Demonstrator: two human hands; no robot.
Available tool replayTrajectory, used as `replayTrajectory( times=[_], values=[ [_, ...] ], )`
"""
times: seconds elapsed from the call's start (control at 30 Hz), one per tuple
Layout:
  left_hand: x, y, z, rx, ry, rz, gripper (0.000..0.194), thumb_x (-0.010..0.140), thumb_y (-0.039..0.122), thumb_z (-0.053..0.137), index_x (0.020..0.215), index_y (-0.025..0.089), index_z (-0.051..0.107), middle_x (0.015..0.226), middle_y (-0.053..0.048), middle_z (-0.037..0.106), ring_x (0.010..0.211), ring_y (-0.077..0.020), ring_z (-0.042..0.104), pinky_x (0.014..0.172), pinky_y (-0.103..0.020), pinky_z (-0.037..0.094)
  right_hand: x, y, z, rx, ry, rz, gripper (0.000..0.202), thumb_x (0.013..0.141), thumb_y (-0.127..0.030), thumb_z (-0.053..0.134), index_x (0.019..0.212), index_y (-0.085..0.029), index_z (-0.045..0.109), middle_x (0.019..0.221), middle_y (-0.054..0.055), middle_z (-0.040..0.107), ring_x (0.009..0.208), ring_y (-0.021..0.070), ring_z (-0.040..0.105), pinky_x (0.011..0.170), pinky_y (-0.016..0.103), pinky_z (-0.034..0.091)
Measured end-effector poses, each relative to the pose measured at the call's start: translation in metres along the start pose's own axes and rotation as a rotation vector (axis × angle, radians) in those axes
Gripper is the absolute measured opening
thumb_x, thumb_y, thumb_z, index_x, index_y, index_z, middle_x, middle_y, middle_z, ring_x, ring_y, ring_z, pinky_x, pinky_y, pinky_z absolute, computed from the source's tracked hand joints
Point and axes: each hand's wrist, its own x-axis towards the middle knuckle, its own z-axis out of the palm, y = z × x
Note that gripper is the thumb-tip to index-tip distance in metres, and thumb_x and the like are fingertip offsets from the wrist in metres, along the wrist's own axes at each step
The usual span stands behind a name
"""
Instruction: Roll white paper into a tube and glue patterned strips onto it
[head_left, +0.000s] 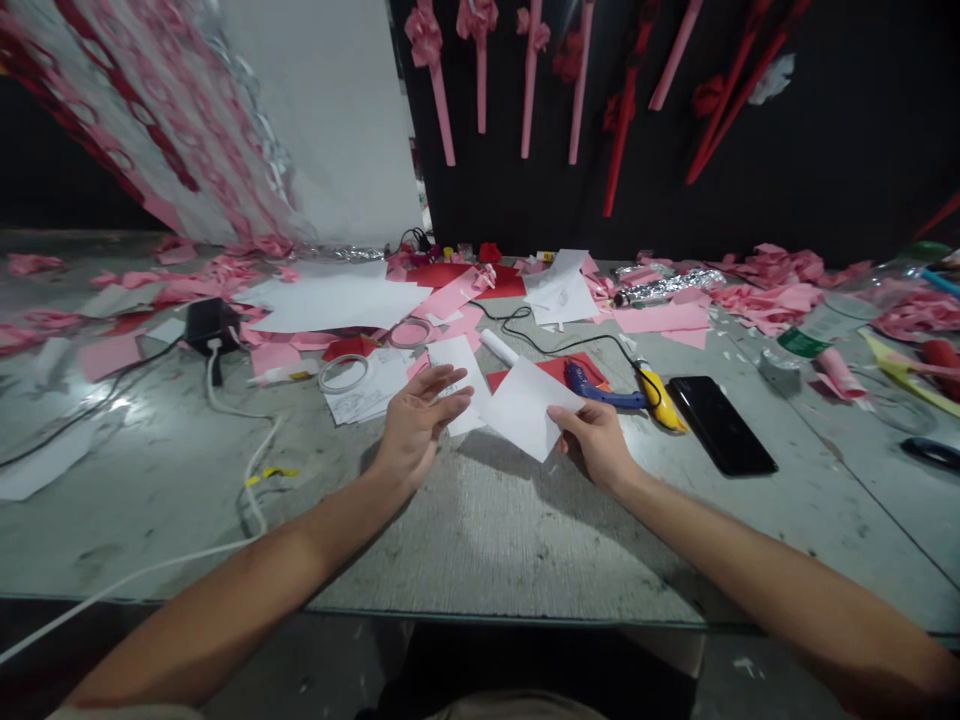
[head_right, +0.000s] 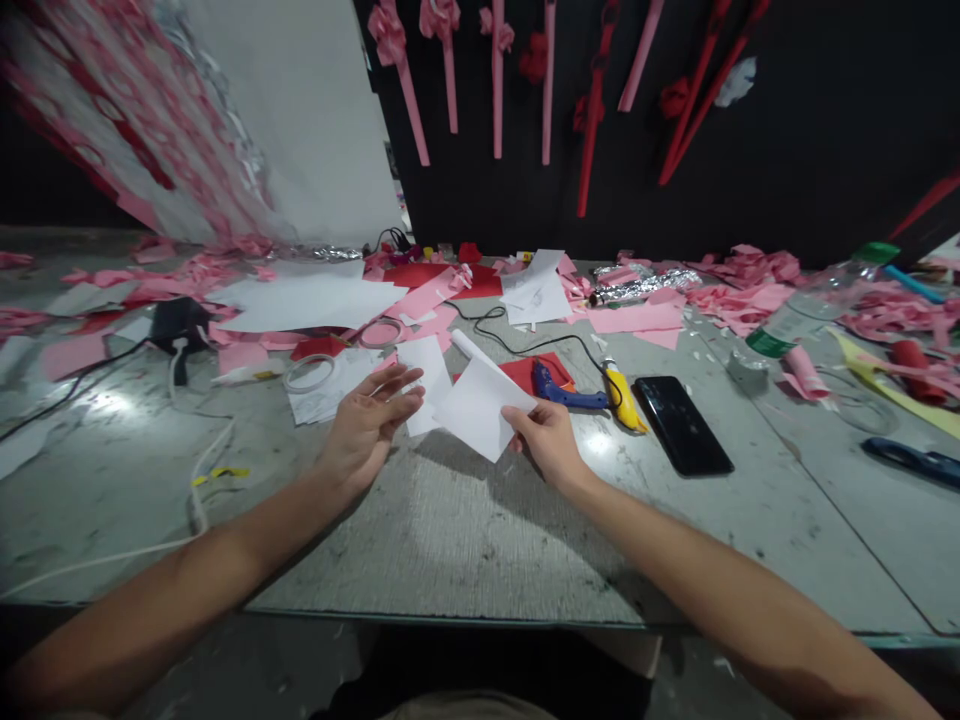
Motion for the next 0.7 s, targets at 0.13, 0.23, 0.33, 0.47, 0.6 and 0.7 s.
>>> replayTrajectory(
  times=[0.13, 0.23, 0.33, 0.47, 0.6, 0.7],
  values=[
    [0.001, -0.001, -0.001, 0.011, 0.038, 0.024, 0.053, 0.052, 0.015, 0.101, 0.1, 0.018, 0.078, 0.108, -0.007, 0.082, 0.095, -0.0186, 0.078, 0.086, -0.029, 0.063, 0.0, 0.0, 0.0, -0.013, -0.006, -0.002, 0.036, 0.076, -0.047, 0.089, 0.069, -0.017, 0.07, 0.056, -0.001, 0.064, 0.045, 0.0111, 0.05, 0.046, 0.027, 0.034],
    [0.001, -0.001, -0.001, 0.032, 0.052, 0.039, 0.046, 0.052, 0.016, 0.101, 0.092, 0.018, 0.078, 0.1, -0.005, 0.081, 0.09, -0.0162, 0.076, 0.084, -0.027, 0.063, 0.0, 0.0, 0.0, -0.025, -0.011, -0.002, 0.036, 0.076, -0.047, 0.089, 0.071, -0.016, 0.071, 0.056, -0.001, 0.064, 0.046, 0.0112, 0.05, 0.047, 0.027, 0.034],
    [0.002, -0.002, -0.001, 0.061, 0.065, 0.051, 0.04, 0.05, 0.017, 0.101, 0.083, 0.017, 0.078, 0.088, -0.001, 0.077, 0.079, -0.0127, 0.072, 0.078, -0.025, 0.063, -0.001, -0.001, 0.0, -0.043, -0.02, -0.001, 0.036, 0.077, -0.047, 0.088, 0.071, -0.016, 0.071, 0.056, -0.001, 0.063, 0.046, 0.0112, 0.049, 0.047, 0.027, 0.033],
    [0.002, -0.002, 0.001, 0.106, 0.049, 0.08, 0.039, 0.051, 0.023, 0.102, 0.08, 0.017, 0.076, 0.079, 0.002, 0.073, 0.06, -0.0068, 0.064, 0.061, -0.019, 0.057, -0.001, 0.0, -0.001, -0.072, -0.026, -0.003, 0.037, 0.079, -0.048, 0.087, 0.068, -0.017, 0.069, 0.054, -0.001, 0.062, 0.046, 0.0116, 0.05, 0.048, 0.027, 0.033],
    [-0.004, 0.001, 0.002, 0.158, -0.035, 0.075, 0.034, 0.073, 0.04, 0.096, 0.091, 0.018, 0.077, 0.049, 0.01, 0.05, 0.033, -0.0039, 0.032, 0.034, -0.019, 0.033, 0.0, 0.003, -0.002, -0.093, -0.03, -0.003, 0.036, 0.079, -0.049, 0.086, 0.071, -0.017, 0.07, 0.056, -0.001, 0.063, 0.047, 0.0128, 0.052, 0.048, 0.027, 0.035],
    [-0.009, 0.004, -0.001, 0.177, -0.131, 0.043, 0.032, 0.086, 0.046, 0.085, 0.102, 0.019, 0.078, 0.042, 0.013, 0.031, 0.034, -0.0058, 0.019, 0.032, -0.02, 0.019, 0.001, 0.005, -0.002, -0.104, -0.035, -0.004, 0.036, 0.079, -0.049, 0.086, 0.073, -0.017, 0.071, 0.057, 0.0, 0.064, 0.047, 0.013, 0.052, 0.048, 0.028, 0.036]
  ],
)
